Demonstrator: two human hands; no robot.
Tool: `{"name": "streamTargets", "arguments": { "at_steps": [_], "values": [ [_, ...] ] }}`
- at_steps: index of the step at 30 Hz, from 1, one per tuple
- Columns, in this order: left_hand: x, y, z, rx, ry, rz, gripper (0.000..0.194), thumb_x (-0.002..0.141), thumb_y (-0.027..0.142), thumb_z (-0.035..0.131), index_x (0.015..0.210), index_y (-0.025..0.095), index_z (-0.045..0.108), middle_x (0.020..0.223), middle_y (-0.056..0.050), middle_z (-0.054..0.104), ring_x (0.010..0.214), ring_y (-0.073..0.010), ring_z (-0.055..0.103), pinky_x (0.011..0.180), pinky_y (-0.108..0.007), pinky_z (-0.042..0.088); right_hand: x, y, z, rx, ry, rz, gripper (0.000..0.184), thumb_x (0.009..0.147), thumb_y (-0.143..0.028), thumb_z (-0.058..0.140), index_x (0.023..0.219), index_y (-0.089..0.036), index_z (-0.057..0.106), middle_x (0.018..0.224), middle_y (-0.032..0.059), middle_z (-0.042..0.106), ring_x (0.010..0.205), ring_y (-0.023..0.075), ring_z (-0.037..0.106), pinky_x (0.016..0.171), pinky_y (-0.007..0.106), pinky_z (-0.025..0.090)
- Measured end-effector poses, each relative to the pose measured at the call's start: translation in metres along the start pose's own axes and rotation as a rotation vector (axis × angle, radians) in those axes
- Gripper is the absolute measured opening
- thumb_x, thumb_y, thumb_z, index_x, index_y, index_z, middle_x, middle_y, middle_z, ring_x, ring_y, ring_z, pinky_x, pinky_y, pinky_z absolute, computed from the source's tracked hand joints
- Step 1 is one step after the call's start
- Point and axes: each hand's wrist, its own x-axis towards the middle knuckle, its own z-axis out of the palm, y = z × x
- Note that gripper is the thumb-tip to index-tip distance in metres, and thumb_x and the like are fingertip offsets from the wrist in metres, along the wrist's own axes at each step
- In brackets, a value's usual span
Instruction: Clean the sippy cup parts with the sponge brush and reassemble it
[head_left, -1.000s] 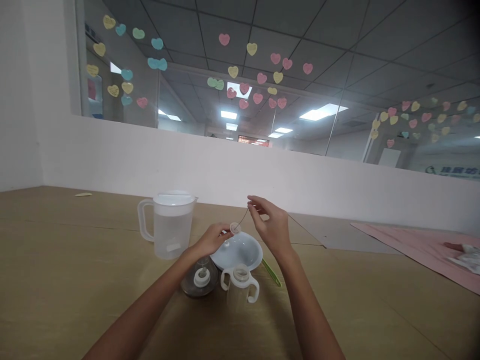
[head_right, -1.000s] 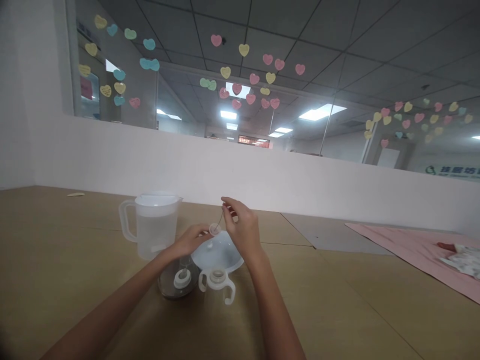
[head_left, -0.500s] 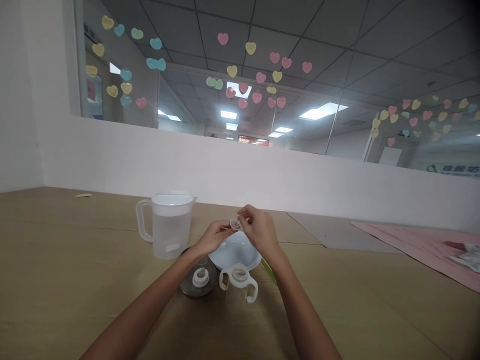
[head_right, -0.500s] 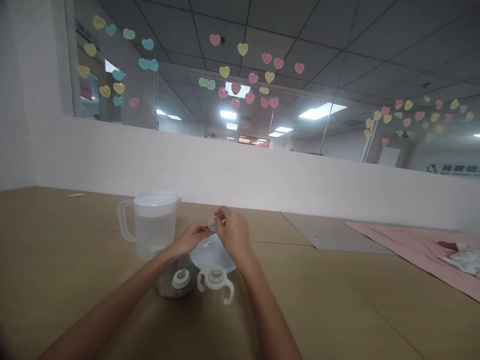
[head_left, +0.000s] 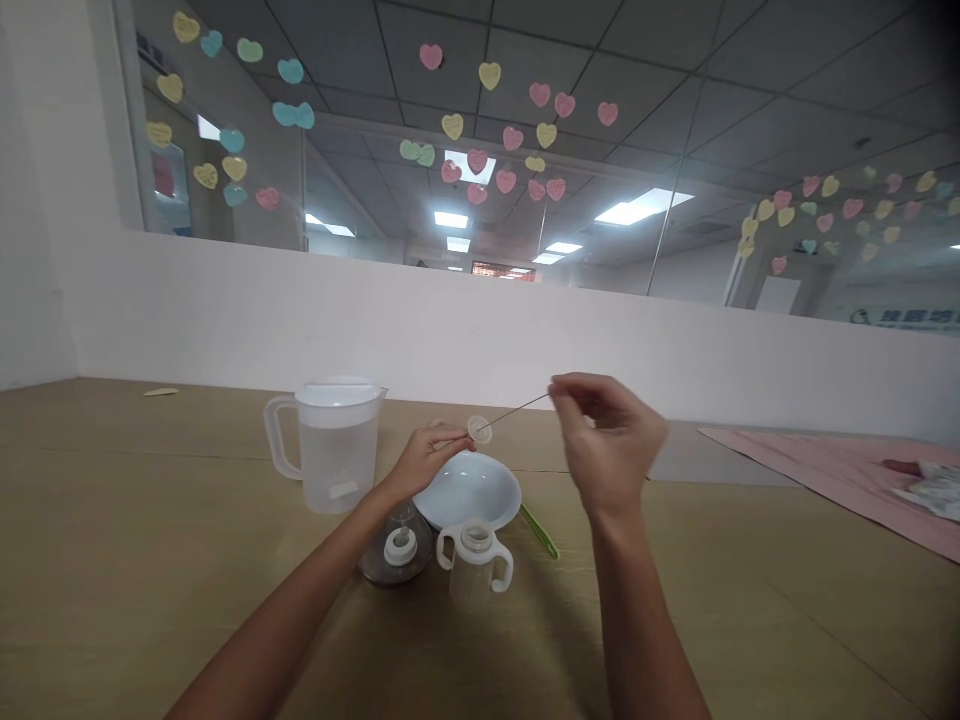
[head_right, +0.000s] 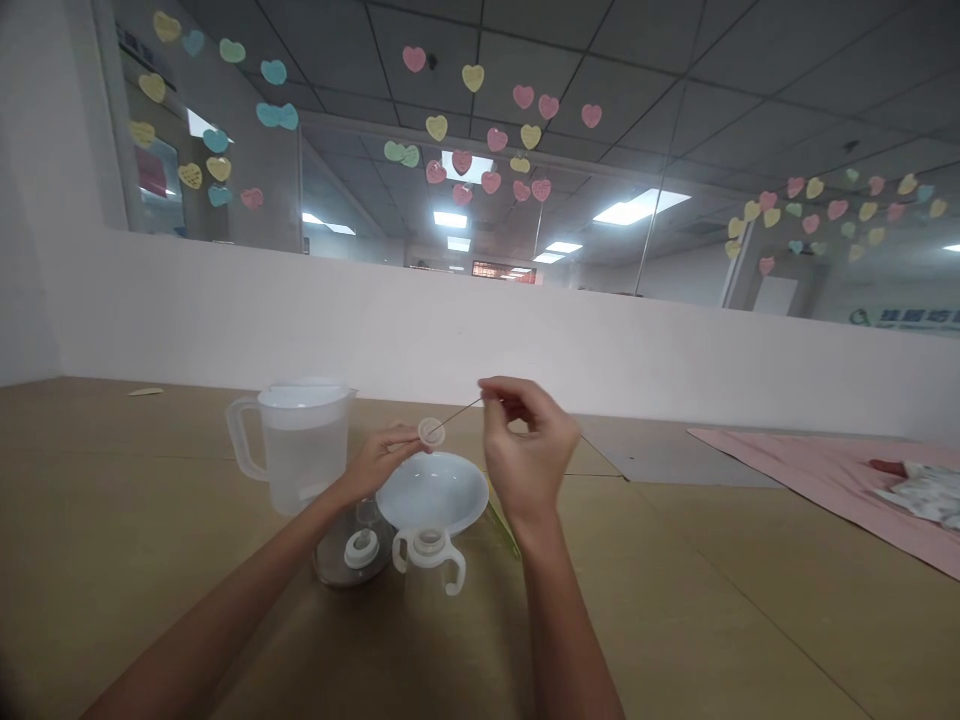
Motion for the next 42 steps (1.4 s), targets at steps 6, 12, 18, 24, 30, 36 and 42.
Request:
{"name": "streamTargets", "arguments": {
  "at_steps": [6,12,18,24,30,36,42],
  "values": [
    [0.004,-0.022,0.015,-0.202,0.128,-0.220,0.031,0.079,0.038,0.051,0.084,0.014,0.069,0.093,-0.006,0.069,0.091,-0.0198,0.060,0.083,-0.028,0.042,0.031,0.041,-0.035,-0.009,0.373,0.082,0.025,0.067,-0.032,0.063,0.088,-0.017,0.064,0.072,0.0003,0.060,0.056,0.0098,0.053,0.045,0.023,0.045],
    [0.007,-0.025,0.016,-0.239,0.255,-0.287,0.034,0.076,0.036,0.054,0.097,0.012,0.067,0.106,-0.009,0.065,0.102,-0.0225,0.057,0.089,-0.033,0.042,-0.004,0.162,0.000,-0.044,-0.322,0.732,0.028,0.060,-0.029,0.063,0.081,-0.010,0.063,0.066,0.0033,0.062,0.051,0.0096,0.053,0.046,0.023,0.046],
    [0.003,-0.024,0.009,-0.157,0.144,-0.401,0.035,0.069,0.034,0.063,0.095,0.011,0.067,0.100,-0.010,0.068,0.093,-0.0224,0.062,0.081,-0.032,0.047,-0.062,0.202,0.027,-0.241,-0.624,0.839,0.012,0.058,-0.021,0.062,0.068,-0.014,0.064,0.069,0.0067,0.066,0.065,0.0169,0.061,0.057,0.026,0.047],
    [0.002,-0.008,0.012,-0.103,0.095,-0.371,0.027,0.062,0.034,0.069,0.078,0.013,0.067,0.076,-0.007,0.071,0.074,-0.0188,0.065,0.067,-0.026,0.050,-0.045,0.161,0.037,-0.070,-0.942,0.786,0.029,0.056,-0.029,0.071,0.084,-0.019,0.069,0.091,0.0051,0.068,0.086,0.0180,0.060,0.073,0.027,0.046],
    [0.001,0.005,0.013,0.051,0.100,-0.257,0.020,0.068,0.033,0.063,0.075,0.015,0.067,0.079,-0.005,0.070,0.075,-0.0164,0.064,0.068,-0.023,0.047,-0.040,0.116,0.056,0.382,-1.075,0.788,0.036,0.060,-0.037,0.070,0.087,-0.014,0.068,0.085,0.0064,0.067,0.079,0.0158,0.059,0.074,0.030,0.045],
    [-0.007,0.021,-0.012,0.725,-0.356,-0.303,0.017,0.070,0.029,0.059,0.077,0.017,0.068,0.083,-0.008,0.069,0.077,-0.0215,0.063,0.066,-0.027,0.045,-0.044,0.130,0.052,0.252,-1.142,0.761,0.027,0.062,-0.032,0.066,0.083,-0.014,0.066,0.080,0.0045,0.065,0.075,0.0135,0.057,0.064,0.024,0.044],
    [-0.014,0.020,-0.029,0.913,-0.545,-0.419,0.018,0.062,0.025,0.064,0.077,0.015,0.069,0.089,-0.014,0.068,0.081,-0.0266,0.063,0.062,-0.027,0.045,-0.059,0.156,0.051,-0.252,-1.463,0.523,0.017,0.067,-0.020,0.055,0.078,-0.015,0.067,0.068,0.0001,0.062,0.064,0.0105,0.054,0.055,0.019,0.039]
  ]
}}
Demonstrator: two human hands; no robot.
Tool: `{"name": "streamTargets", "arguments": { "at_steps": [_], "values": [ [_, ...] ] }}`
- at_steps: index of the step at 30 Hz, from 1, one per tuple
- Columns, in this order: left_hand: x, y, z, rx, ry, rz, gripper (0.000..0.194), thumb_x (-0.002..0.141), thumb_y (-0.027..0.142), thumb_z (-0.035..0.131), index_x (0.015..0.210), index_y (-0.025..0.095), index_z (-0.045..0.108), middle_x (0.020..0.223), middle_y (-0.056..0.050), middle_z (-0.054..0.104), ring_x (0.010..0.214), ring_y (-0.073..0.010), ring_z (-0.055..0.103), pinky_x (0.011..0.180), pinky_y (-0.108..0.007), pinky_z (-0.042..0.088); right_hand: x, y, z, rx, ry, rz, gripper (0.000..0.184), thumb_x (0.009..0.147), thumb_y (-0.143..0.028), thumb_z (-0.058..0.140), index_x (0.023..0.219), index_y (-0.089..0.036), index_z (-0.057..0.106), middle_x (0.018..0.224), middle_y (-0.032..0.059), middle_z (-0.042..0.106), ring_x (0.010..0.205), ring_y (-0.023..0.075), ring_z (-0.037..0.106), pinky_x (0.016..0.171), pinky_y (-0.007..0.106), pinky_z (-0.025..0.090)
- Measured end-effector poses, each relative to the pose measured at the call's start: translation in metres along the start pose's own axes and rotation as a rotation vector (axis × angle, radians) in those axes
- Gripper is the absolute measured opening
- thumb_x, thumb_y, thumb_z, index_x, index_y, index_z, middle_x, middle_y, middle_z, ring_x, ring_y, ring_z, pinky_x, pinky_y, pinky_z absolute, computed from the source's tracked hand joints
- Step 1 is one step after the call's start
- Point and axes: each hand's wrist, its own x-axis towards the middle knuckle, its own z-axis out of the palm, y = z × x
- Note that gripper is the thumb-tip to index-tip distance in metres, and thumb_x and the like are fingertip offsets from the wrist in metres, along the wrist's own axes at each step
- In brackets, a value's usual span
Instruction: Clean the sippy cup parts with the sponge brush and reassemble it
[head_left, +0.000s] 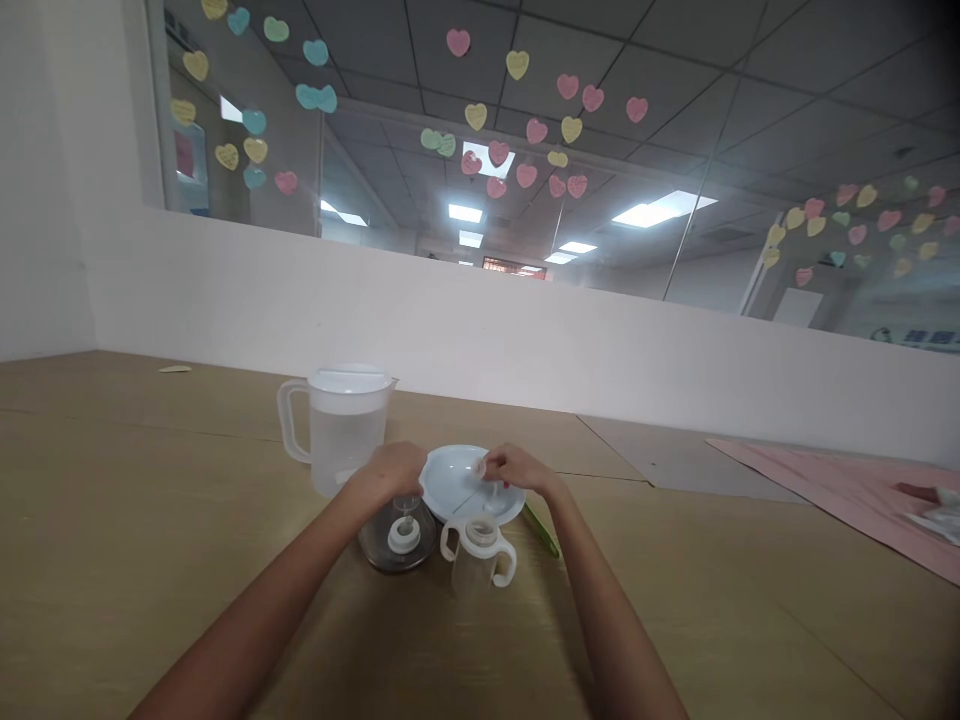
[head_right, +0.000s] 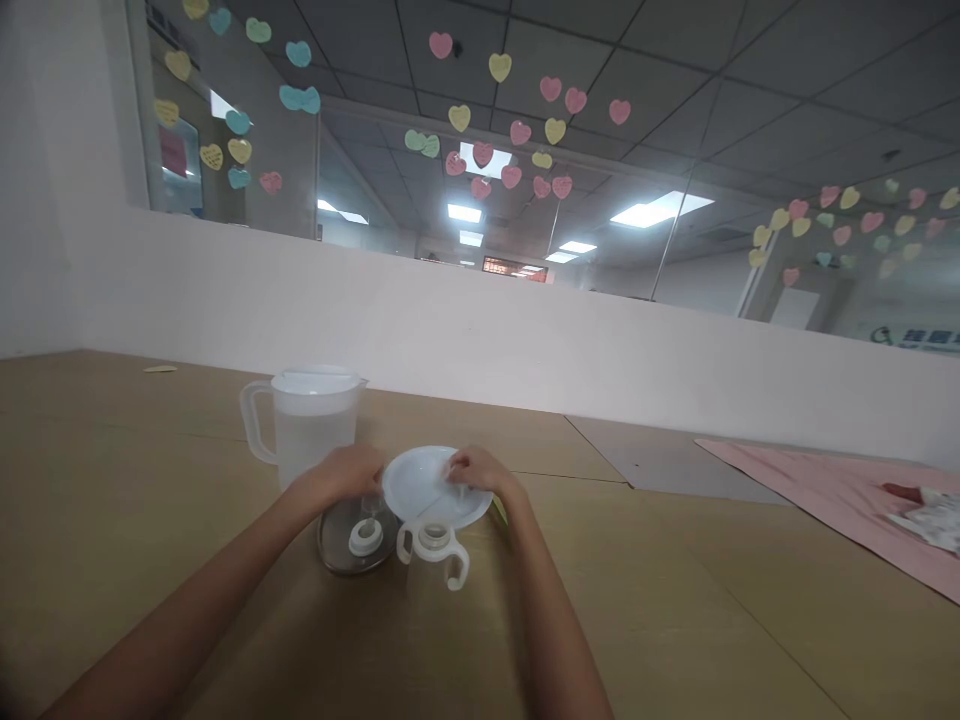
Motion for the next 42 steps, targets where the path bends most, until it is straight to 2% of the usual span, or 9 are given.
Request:
{"name": "streamTargets", "arguments": {
  "at_steps": [6,11,14,16,19,22,32,37,42],
  "values": [
    [0.002,-0.002,0.010,-0.109,-0.145,-0.053,0.017,0.054,0.025,0.069,0.069,0.016,0.068,0.067,-0.009,0.069,0.061,-0.0220,0.063,0.059,-0.027,0.047,0.016,0.008,0.033,-0.191,0.001,0.102,0.017,0.047,0.002,0.057,0.049,-0.014,0.062,0.055,0.0027,0.060,0.068,0.0175,0.056,0.060,0.024,0.038],
    [0.010,0.000,0.028,-0.192,-0.169,-0.111,0.017,0.041,0.017,0.073,0.039,0.016,0.056,0.041,-0.006,0.057,0.052,-0.0245,0.060,0.058,-0.033,0.048,0.017,0.003,0.050,-0.080,-0.108,0.029,0.012,0.051,-0.004,0.059,0.049,-0.016,0.061,0.052,0.0000,0.059,0.060,0.0145,0.056,0.056,0.022,0.040],
    [0.015,-0.004,0.036,-0.238,-0.170,-0.143,0.022,0.037,0.014,0.072,0.032,0.018,0.051,0.031,-0.003,0.049,0.048,-0.0228,0.058,0.058,-0.033,0.048,0.016,-0.001,0.041,0.035,-0.121,-0.020,0.009,0.066,-0.018,0.054,0.066,-0.015,0.063,0.059,-0.0005,0.061,0.058,0.0110,0.055,0.051,0.019,0.041],
    [0.016,-0.007,0.038,-0.237,-0.177,-0.139,0.024,0.039,0.012,0.070,0.029,0.017,0.049,0.028,-0.002,0.046,0.047,-0.0220,0.058,0.059,-0.033,0.048,0.012,-0.008,0.028,0.184,-0.015,-0.048,0.018,0.074,-0.025,0.047,0.077,-0.014,0.061,0.066,0.0008,0.060,0.058,0.0094,0.056,0.049,0.018,0.041],
    [0.013,-0.009,0.035,-0.235,-0.198,-0.131,0.025,0.042,0.010,0.066,0.028,0.017,0.046,0.027,-0.002,0.044,0.047,-0.0218,0.057,0.061,-0.034,0.048,-0.002,-0.026,0.004,0.559,0.208,-0.132,0.024,0.075,-0.035,0.051,0.084,-0.014,0.057,0.069,0.0011,0.057,0.055,0.0093,0.056,0.045,0.019,0.040],
    [0.011,-0.008,0.032,-0.221,-0.224,-0.128,0.026,0.043,0.006,0.062,0.027,0.016,0.044,0.028,-0.003,0.046,0.049,-0.0226,0.058,0.061,-0.034,0.048,-0.025,-0.050,-0.017,0.734,0.249,-0.258,0.030,0.073,-0.038,0.056,0.092,-0.015,0.057,0.067,-0.0003,0.055,0.055,0.0092,0.055,0.046,0.019,0.040],
    [0.010,-0.009,0.027,-0.221,-0.316,-0.133,0.021,0.040,0.002,0.060,0.031,0.015,0.046,0.032,-0.004,0.050,0.044,-0.0230,0.056,0.052,-0.033,0.045,-0.062,-0.079,-0.029,0.525,-0.158,-0.350,0.031,0.074,-0.039,0.059,0.092,-0.014,0.062,0.068,0.0015,0.060,0.062,0.0118,0.057,0.055,0.023,0.046],
    [-0.001,-0.022,0.001,-0.280,-0.195,-0.055,0.014,0.044,0.005,0.058,0.051,0.017,0.060,0.046,-0.001,0.058,0.049,-0.0178,0.055,0.051,-0.024,0.040,-0.055,-0.075,-0.021,0.434,-0.335,-0.266,0.030,0.074,-0.039,0.059,0.090,-0.014,0.062,0.069,0.0023,0.063,0.066,0.0124,0.058,0.061,0.024,0.047],
    [-0.018,-0.020,-0.024,-0.384,0.038,0.120,0.015,0.058,0.017,0.054,0.068,0.017,0.066,0.068,-0.002,0.067,0.061,-0.0140,0.057,0.051,-0.018,0.035,-0.046,-0.061,-0.016,0.238,-0.311,-0.185,0.035,0.065,-0.027,0.067,0.097,-0.017,0.058,0.076,0.0007,0.066,0.070,0.0126,0.060,0.060,0.021,0.044]
  ]
}}
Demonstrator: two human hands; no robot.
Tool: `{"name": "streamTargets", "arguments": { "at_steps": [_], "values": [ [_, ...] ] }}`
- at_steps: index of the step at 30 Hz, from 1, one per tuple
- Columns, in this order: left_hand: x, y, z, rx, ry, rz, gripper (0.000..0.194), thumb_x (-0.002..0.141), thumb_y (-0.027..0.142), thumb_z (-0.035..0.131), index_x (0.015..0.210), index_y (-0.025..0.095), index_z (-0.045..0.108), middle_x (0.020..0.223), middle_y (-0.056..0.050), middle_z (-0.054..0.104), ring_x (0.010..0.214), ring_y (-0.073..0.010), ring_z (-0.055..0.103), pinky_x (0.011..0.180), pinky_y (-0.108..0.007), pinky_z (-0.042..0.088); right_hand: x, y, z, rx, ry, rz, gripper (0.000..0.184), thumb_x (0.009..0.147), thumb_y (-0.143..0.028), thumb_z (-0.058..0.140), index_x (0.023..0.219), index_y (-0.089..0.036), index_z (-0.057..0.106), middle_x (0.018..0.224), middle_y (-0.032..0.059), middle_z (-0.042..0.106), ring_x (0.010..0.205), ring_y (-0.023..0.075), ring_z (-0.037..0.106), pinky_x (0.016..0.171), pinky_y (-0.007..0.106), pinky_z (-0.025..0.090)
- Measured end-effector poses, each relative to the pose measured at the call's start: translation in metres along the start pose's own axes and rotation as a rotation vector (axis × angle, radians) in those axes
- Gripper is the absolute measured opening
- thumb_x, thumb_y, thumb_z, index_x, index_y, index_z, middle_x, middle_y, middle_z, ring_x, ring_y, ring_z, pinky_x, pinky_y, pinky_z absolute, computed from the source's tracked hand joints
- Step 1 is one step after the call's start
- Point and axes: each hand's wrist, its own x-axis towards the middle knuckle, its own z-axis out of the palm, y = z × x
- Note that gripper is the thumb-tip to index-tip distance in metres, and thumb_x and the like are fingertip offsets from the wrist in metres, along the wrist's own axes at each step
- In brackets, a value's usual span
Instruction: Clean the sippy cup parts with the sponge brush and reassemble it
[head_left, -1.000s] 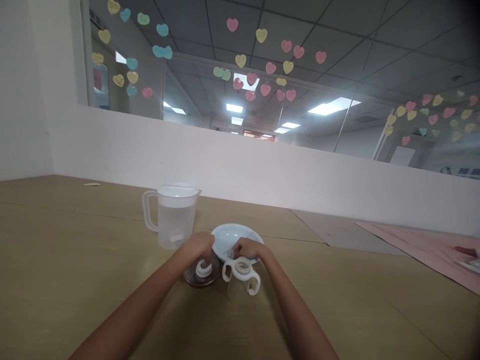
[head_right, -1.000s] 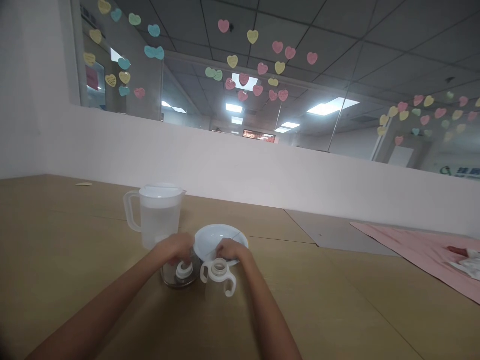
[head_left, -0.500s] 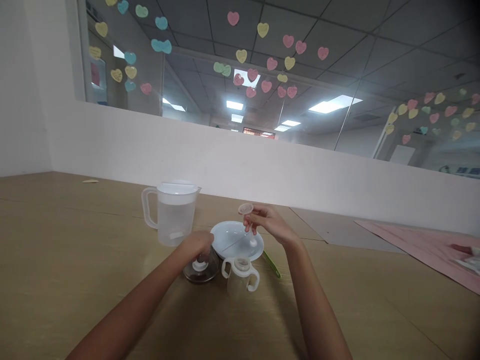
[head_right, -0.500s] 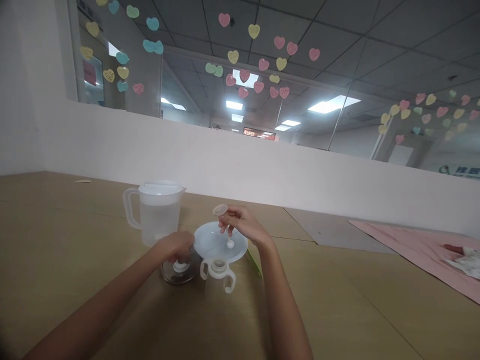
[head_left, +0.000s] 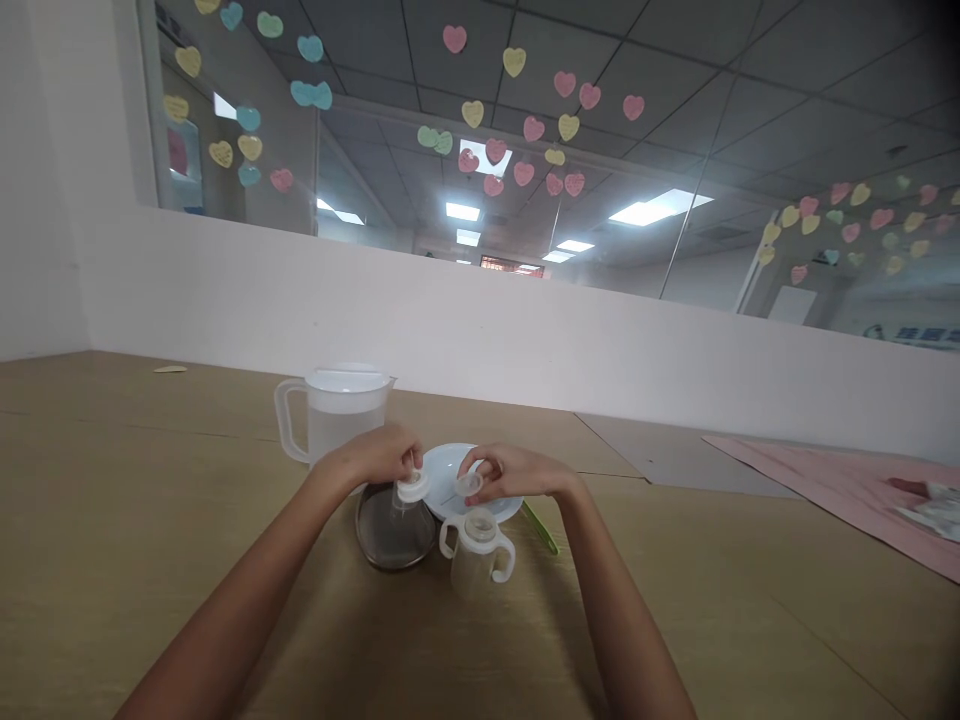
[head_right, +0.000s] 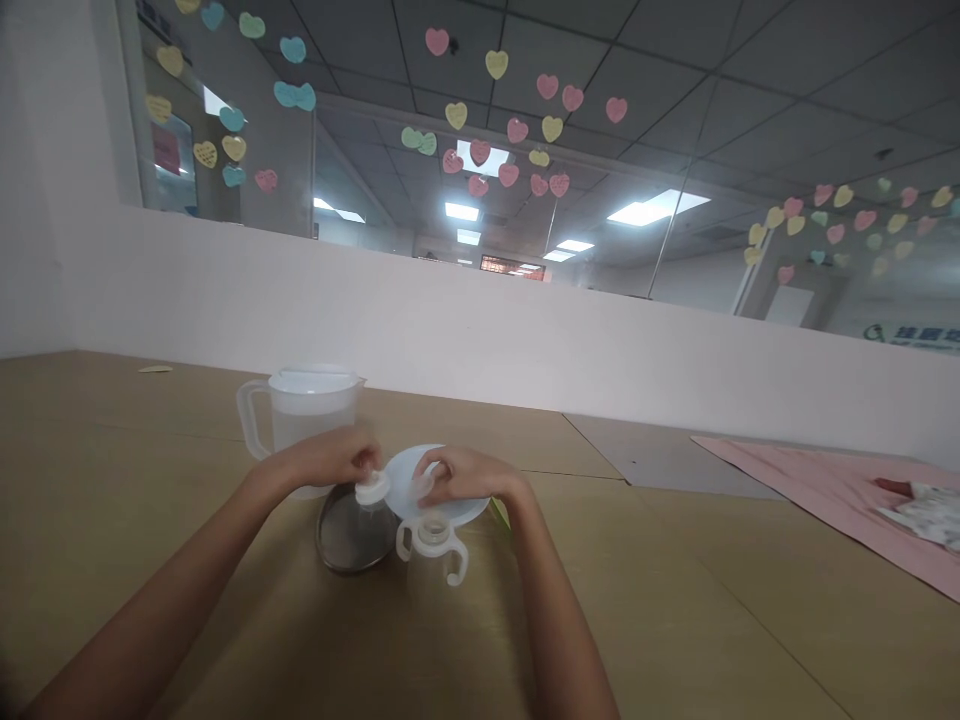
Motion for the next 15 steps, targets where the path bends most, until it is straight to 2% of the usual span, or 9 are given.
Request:
{"name": "streamTargets", "arguments": {
  "at_steps": [2,5,8,10,12,13,15],
  "values": [
    [-0.004,0.007,-0.005,-0.004,0.060,0.039,0.016,0.064,0.021,0.052,0.070,0.016,0.066,0.071,-0.002,0.067,0.063,-0.0138,0.056,0.053,-0.019,0.035,0.000,0.005,-0.002,-0.085,-0.005,0.046,0.046,0.062,-0.023,0.069,0.105,-0.020,0.055,0.079,0.0000,0.066,0.072,0.0129,0.060,0.061,0.021,0.044],
    [-0.008,0.015,-0.010,-0.043,0.115,0.096,0.020,0.071,0.026,0.049,0.075,0.016,0.066,0.073,-0.003,0.067,0.065,-0.0140,0.056,0.056,-0.019,0.036,-0.004,0.006,-0.004,-0.144,0.017,0.049,0.060,0.059,-0.025,0.072,0.115,-0.021,0.050,0.092,0.0031,0.064,0.085,0.0159,0.059,0.070,0.025,0.045],
    [-0.009,0.024,-0.012,-0.095,0.184,0.137,0.023,0.075,0.029,0.048,0.078,0.015,0.066,0.076,-0.004,0.066,0.069,-0.0150,0.056,0.059,-0.020,0.037,-0.007,-0.001,-0.002,-0.122,0.119,-0.047,0.076,0.056,-0.030,0.075,0.124,-0.022,0.043,0.110,0.0075,0.057,0.099,0.0185,0.054,0.077,0.028,0.046],
    [-0.010,0.031,-0.010,-0.119,0.237,0.183,0.023,0.077,0.029,0.047,0.081,0.016,0.066,0.080,-0.004,0.066,0.074,-0.0159,0.057,0.063,-0.021,0.038,-0.006,-0.009,0.004,-0.087,0.197,-0.157,0.079,0.058,-0.032,0.074,0.128,-0.023,0.038,0.118,0.0084,0.052,0.103,0.0183,0.052,0.078,0.029,0.046],
    [-0.011,0.039,-0.008,-0.124,0.269,0.254,0.022,0.078,0.027,0.046,0.084,0.017,0.065,0.086,-0.004,0.066,0.078,-0.0162,0.057,0.067,-0.022,0.039,0.000,-0.018,0.011,-0.094,0.312,-0.281,0.072,0.060,-0.030,0.071,0.125,-0.023,0.040,0.118,0.0070,0.052,0.101,0.0173,0.052,0.080,0.029,0.045],
    [-0.012,0.044,-0.007,-0.110,0.275,0.288,0.021,0.078,0.026,0.046,0.084,0.018,0.065,0.087,-0.003,0.065,0.079,-0.0161,0.056,0.068,-0.022,0.039,0.004,-0.021,0.016,-0.125,0.380,-0.334,0.064,0.062,-0.028,0.069,0.120,-0.022,0.045,0.112,0.0055,0.055,0.097,0.0168,0.053,0.080,0.029,0.044],
    [-0.016,0.052,-0.005,-0.047,0.288,0.340,0.019,0.078,0.022,0.046,0.081,0.019,0.064,0.086,-0.002,0.065,0.079,-0.0154,0.056,0.069,-0.022,0.039,0.013,-0.026,0.023,-0.224,0.501,-0.410,0.035,0.065,-0.023,0.063,0.098,-0.019,0.056,0.092,0.0022,0.060,0.084,0.0153,0.055,0.074,0.027,0.045]
  ]
}}
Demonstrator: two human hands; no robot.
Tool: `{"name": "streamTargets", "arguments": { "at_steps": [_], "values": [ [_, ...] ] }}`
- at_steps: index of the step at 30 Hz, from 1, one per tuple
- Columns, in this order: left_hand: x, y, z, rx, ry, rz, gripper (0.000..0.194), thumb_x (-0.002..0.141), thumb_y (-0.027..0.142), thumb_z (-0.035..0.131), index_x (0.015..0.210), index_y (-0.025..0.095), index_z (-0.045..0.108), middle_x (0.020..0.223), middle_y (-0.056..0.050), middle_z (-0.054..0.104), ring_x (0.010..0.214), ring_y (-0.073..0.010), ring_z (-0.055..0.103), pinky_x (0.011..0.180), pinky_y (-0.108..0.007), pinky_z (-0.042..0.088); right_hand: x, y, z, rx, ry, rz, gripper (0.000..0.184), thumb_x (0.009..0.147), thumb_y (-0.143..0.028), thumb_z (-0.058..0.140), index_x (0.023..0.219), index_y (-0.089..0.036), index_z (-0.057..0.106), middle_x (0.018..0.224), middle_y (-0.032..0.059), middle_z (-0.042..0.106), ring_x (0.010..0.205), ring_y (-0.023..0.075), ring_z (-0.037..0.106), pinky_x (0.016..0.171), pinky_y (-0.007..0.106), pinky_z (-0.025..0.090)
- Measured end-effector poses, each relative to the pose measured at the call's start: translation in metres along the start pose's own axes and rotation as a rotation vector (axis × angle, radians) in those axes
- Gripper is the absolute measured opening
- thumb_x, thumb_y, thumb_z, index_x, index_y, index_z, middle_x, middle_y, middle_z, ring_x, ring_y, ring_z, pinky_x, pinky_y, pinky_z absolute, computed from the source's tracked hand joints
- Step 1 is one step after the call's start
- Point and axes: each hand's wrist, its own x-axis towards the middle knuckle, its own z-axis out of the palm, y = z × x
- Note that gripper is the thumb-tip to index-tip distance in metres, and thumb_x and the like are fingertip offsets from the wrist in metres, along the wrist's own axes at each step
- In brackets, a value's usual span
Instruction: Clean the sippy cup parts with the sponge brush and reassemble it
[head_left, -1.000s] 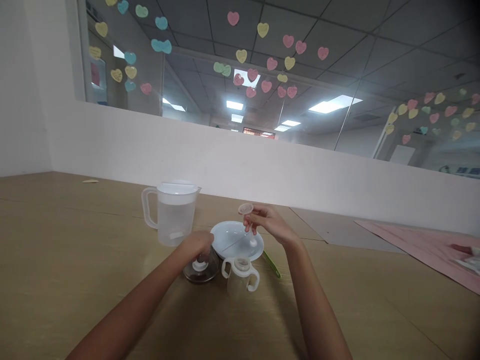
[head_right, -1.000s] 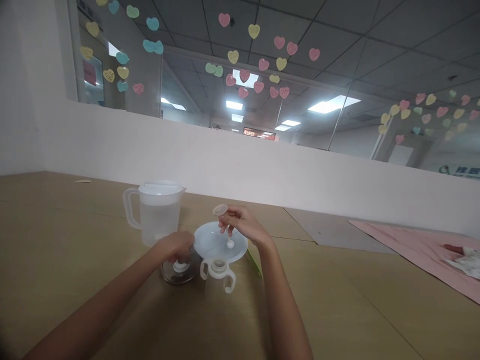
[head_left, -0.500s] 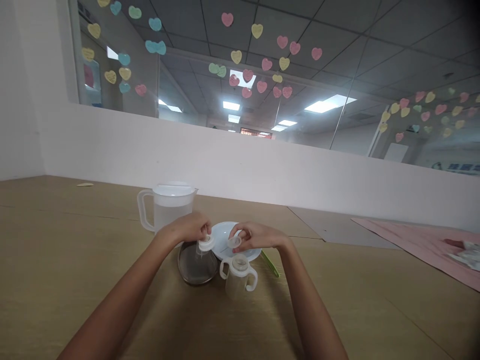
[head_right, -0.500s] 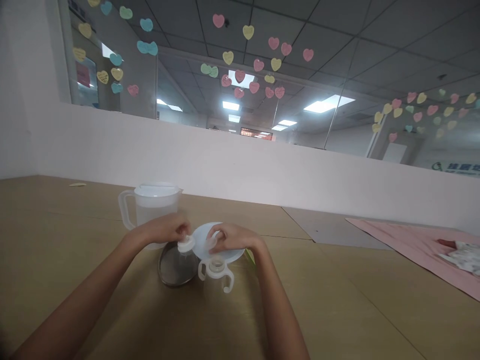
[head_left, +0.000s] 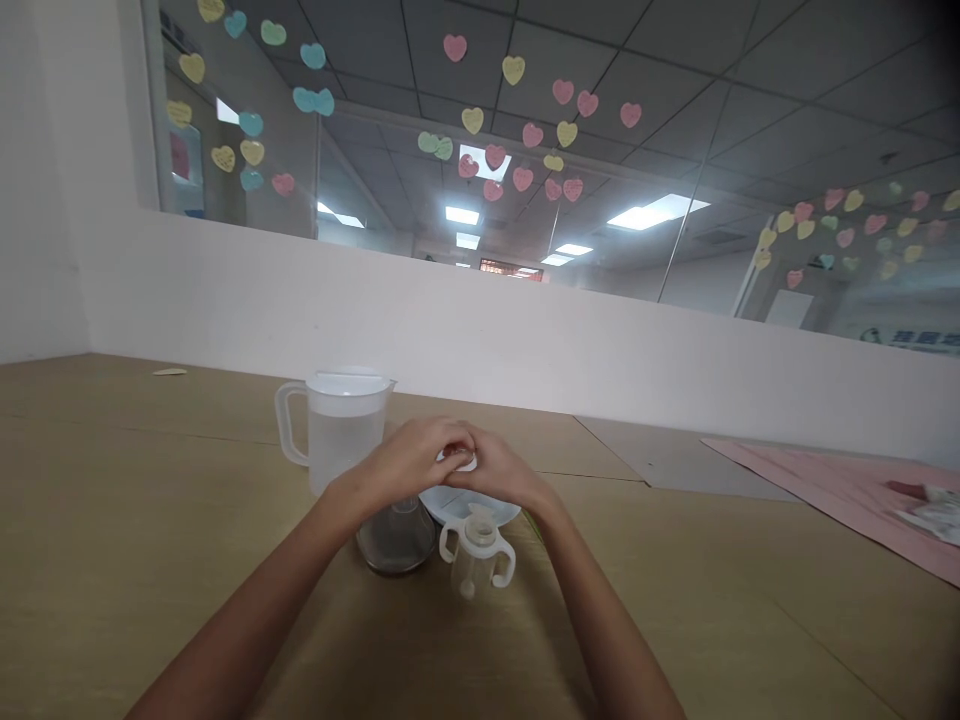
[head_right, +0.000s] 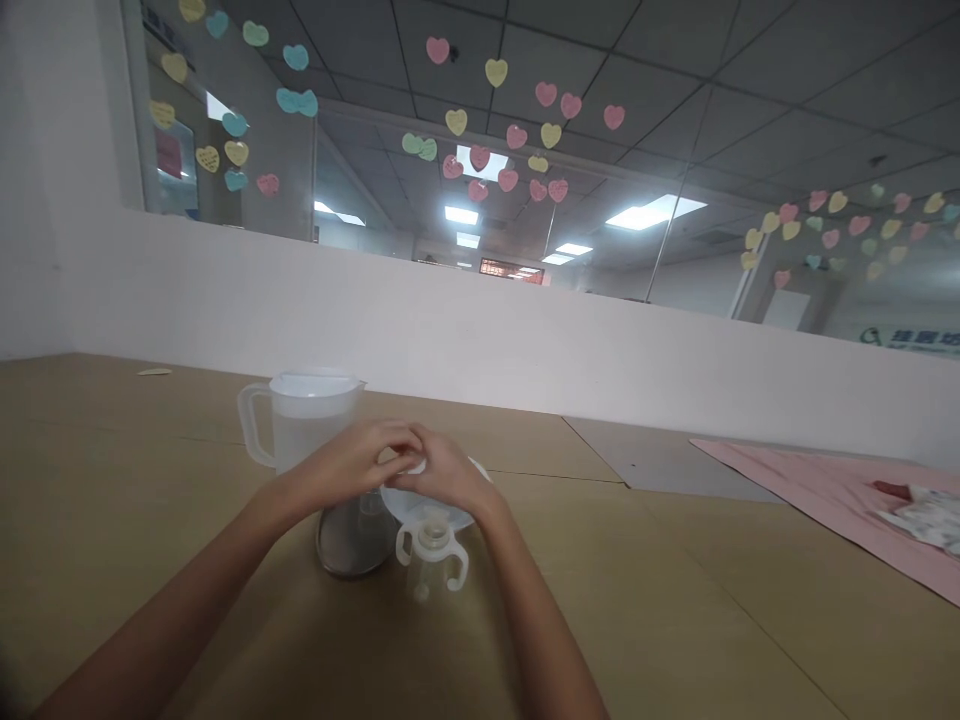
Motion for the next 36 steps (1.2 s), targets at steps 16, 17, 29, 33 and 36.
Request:
{"name": "streamTargets", "arguments": {
  "at_steps": [16,17,29,33,36],
  "values": [
    [-0.003,0.016,0.020,0.262,0.100,0.157,0.026,0.086,0.017,0.037,0.101,0.020,0.058,0.095,-0.004,0.061,0.084,-0.0151,0.056,0.072,-0.025,0.042,-0.008,0.058,-0.003,-0.472,0.528,-0.065,0.028,0.079,-0.044,0.048,0.082,-0.020,0.062,0.090,0.0115,0.063,0.081,0.0189,0.057,0.074,0.029,0.041],
    [0.000,0.014,0.021,0.231,0.117,0.110,0.027,0.087,0.020,0.037,0.105,0.020,0.057,0.101,-0.004,0.061,0.089,-0.0163,0.056,0.076,-0.026,0.042,-0.007,0.057,-0.010,-0.461,0.526,0.005,0.032,0.080,-0.047,0.047,0.080,-0.018,0.062,0.087,0.0108,0.062,0.080,0.0182,0.056,0.073,0.028,0.041],
    [0.006,-0.009,0.052,-0.169,-0.424,0.083,0.021,0.080,0.023,0.048,0.089,0.017,0.067,0.092,-0.003,0.068,0.081,-0.0147,0.059,0.069,-0.021,0.041,-0.017,0.033,-0.044,-0.019,0.051,0.449,0.050,0.084,-0.057,0.027,0.097,-0.018,0.056,0.083,0.0043,0.056,0.068,0.0135,0.052,0.049,0.021,0.041],
    [0.006,-0.014,0.047,-0.267,-0.487,0.036,0.025,0.073,0.024,0.058,0.097,0.019,0.065,0.100,-0.003,0.065,0.089,-0.0166,0.059,0.072,-0.021,0.043,-0.018,0.012,-0.044,-0.078,-0.077,0.474,0.059,0.083,-0.061,0.021,0.069,-0.014,0.054,0.068,0.0052,0.055,0.060,0.0124,0.048,0.048,0.021,0.037],
    [0.007,-0.016,0.048,-0.331,-0.467,-0.030,0.035,0.068,0.023,0.063,0.102,0.017,0.061,0.106,-0.004,0.063,0.093,-0.0177,0.058,0.074,-0.023,0.044,-0.020,0.003,-0.047,-0.225,-0.088,0.494,0.057,0.081,-0.063,0.025,0.052,-0.016,0.041,0.053,0.0007,0.043,0.050,0.0092,0.039,0.046,0.022,0.029]
  ]
}}
